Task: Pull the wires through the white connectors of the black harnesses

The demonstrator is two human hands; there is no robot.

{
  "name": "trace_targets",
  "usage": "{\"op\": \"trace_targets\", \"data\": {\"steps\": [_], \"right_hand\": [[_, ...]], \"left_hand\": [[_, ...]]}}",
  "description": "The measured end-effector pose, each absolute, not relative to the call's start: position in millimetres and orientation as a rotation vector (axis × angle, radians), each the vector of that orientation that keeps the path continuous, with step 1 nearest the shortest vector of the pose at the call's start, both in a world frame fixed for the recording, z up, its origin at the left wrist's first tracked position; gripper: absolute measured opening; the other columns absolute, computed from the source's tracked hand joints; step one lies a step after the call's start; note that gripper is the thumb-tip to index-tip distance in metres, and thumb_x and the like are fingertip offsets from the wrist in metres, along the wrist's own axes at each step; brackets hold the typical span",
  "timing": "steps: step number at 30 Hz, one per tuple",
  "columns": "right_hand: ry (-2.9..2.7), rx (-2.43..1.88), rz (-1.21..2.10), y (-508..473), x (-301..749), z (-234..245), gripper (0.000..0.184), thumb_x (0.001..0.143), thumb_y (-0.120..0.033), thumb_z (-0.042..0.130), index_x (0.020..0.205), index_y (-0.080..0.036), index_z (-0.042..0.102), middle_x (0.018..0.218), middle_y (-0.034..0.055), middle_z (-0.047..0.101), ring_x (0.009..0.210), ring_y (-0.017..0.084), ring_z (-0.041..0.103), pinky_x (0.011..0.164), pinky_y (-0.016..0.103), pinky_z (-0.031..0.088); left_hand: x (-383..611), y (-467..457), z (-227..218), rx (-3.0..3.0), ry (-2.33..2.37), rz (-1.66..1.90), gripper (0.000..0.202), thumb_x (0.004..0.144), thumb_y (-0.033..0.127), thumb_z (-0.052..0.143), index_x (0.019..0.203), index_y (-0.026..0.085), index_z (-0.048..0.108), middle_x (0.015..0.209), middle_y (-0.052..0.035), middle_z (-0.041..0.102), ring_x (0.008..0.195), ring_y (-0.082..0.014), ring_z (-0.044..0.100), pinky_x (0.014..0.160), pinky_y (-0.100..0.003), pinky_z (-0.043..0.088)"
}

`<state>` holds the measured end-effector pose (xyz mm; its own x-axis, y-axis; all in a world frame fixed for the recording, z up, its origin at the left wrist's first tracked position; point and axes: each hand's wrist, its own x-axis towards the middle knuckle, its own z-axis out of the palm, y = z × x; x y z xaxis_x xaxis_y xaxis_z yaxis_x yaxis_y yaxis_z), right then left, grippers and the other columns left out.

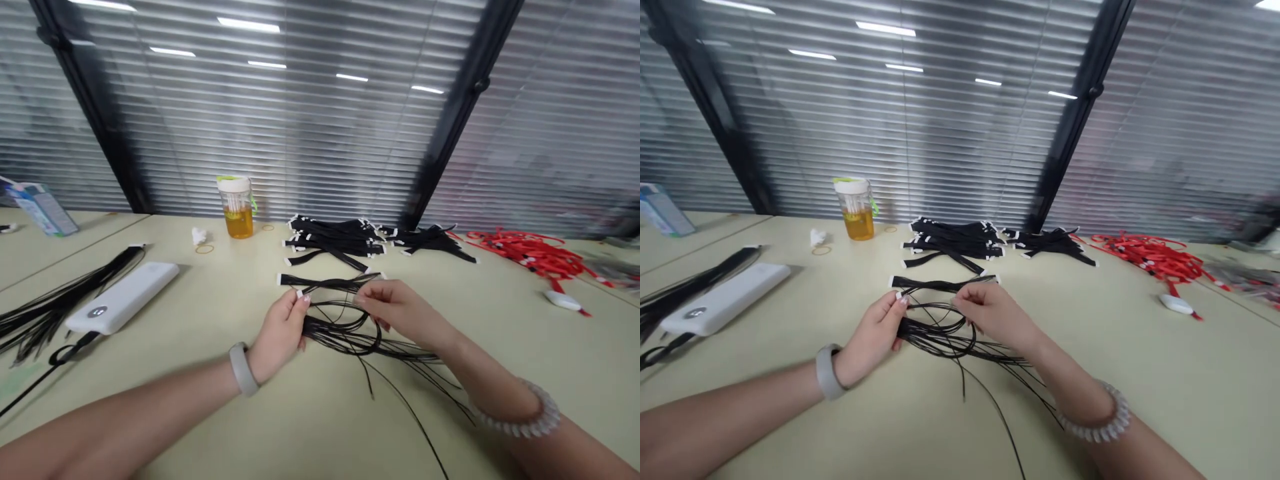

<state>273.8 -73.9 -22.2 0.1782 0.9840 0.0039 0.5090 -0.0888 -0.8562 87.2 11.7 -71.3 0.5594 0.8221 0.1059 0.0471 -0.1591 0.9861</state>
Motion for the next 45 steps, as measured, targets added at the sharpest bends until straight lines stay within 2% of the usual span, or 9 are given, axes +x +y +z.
{"op": "trace_targets", "data": {"steps": [5, 12, 17, 23, 28, 31, 35, 39, 45], "right_hand": [[-1.183, -1.582, 1.185, -76, 277, -30, 0.035, 0.078, -0.049, 0.052, 0.068, -0.017, 0.043, 0.056, -0.0042, 0.038, 0.048, 0.007, 0.037, 0.046, 0.021, 0.036], [-1.137, -1.498, 1.236, -75, 271, -30, 0.029, 0.080, -0.039, 0.057, 0.069, -0.012, 0.056, 0.065, 0.0020, 0.052, 0.058, 0.007, 0.046, 0.055, 0.020, 0.039], [-0.986, -1.470, 1.312, -75, 268, -34, 0.025, 0.083, -0.041, 0.051, 0.085, -0.016, 0.053, 0.064, -0.0033, 0.043, 0.048, 0.004, 0.035, 0.044, 0.017, 0.032], [-1.113, -1.444, 1.540, -79, 271, -35, 0.024, 0.081, -0.037, 0.056, 0.094, -0.016, 0.055, 0.062, -0.0015, 0.050, 0.048, 0.007, 0.041, 0.042, 0.019, 0.032], [-1.640, -1.482, 1.098, -88, 258, -27, 0.025, 0.079, -0.035, 0.064, 0.073, -0.014, 0.052, 0.064, -0.0021, 0.049, 0.057, 0.006, 0.041, 0.051, 0.019, 0.033], [-1.868, -1.493, 0.685, -95, 248, -23, 0.024, 0.084, -0.036, 0.056, 0.074, -0.015, 0.051, 0.068, -0.0008, 0.051, 0.062, 0.008, 0.044, 0.055, 0.020, 0.034], [-2.009, -1.463, 0.419, -99, 241, -24, 0.018, 0.086, -0.033, 0.054, 0.080, -0.016, 0.055, 0.076, 0.0008, 0.058, 0.069, 0.010, 0.050, 0.066, 0.023, 0.039], [-2.031, -1.485, 0.491, -100, 241, -24, 0.014, 0.086, -0.026, 0.052, 0.075, -0.017, 0.052, 0.074, -0.0007, 0.057, 0.068, 0.009, 0.049, 0.065, 0.022, 0.038], [-1.884, -1.540, 0.895, -103, 242, -21, 0.027, 0.088, -0.028, 0.049, 0.065, -0.015, 0.041, 0.059, -0.0042, 0.037, 0.055, 0.006, 0.032, 0.049, 0.021, 0.027]], "left_hand": [[82, 10, -75, 1.624, 0.693, 0.888, 0.035, 0.088, 0.049, 0.041, 0.073, 0.017, 0.038, 0.060, 0.0063, 0.037, 0.038, -0.0040, 0.040, 0.034, -0.015, 0.035], [77, 4, -77, 1.616, 0.678, 0.946, 0.035, 0.089, 0.052, 0.040, 0.083, 0.018, 0.043, 0.068, 0.0043, 0.044, 0.039, -0.0034, 0.042, 0.033, -0.015, 0.037], [76, 2, -79, 1.613, 0.645, 0.941, 0.034, 0.090, 0.051, 0.039, 0.086, 0.018, 0.043, 0.069, 0.0044, 0.044, 0.038, -0.0034, 0.043, 0.033, -0.015, 0.039], [75, 0, -79, 1.626, 0.613, 0.969, 0.034, 0.090, 0.052, 0.039, 0.086, 0.018, 0.043, 0.069, 0.0039, 0.047, 0.037, -0.0034, 0.043, 0.032, -0.015, 0.039], [73, -3, -76, 1.662, 0.576, 0.942, 0.032, 0.089, 0.050, 0.041, 0.087, 0.018, 0.045, 0.068, 0.0034, 0.047, 0.038, -0.0047, 0.045, 0.034, -0.017, 0.041], [71, -4, -75, 1.679, 0.555, 0.940, 0.031, 0.089, 0.049, 0.041, 0.088, 0.019, 0.046, 0.066, 0.0038, 0.046, 0.037, -0.0055, 0.046, 0.034, -0.018, 0.041], [69, -5, -76, 1.735, 0.502, 0.916, 0.028, 0.091, 0.045, 0.040, 0.089, 0.018, 0.047, 0.060, 0.0045, 0.046, 0.038, -0.0072, 0.050, 0.036, -0.018, 0.040], [69, -4, -78, 1.717, 0.499, 0.924, 0.027, 0.091, 0.044, 0.041, 0.091, 0.018, 0.048, 0.065, 0.0023, 0.049, 0.040, -0.0073, 0.051, 0.038, -0.019, 0.042], [66, -6, -80, 1.816, 0.499, 0.899, 0.024, 0.092, 0.041, 0.039, 0.094, 0.019, 0.049, 0.064, 0.0023, 0.050, 0.041, -0.0086, 0.053, 0.038, -0.020, 0.041]]}}
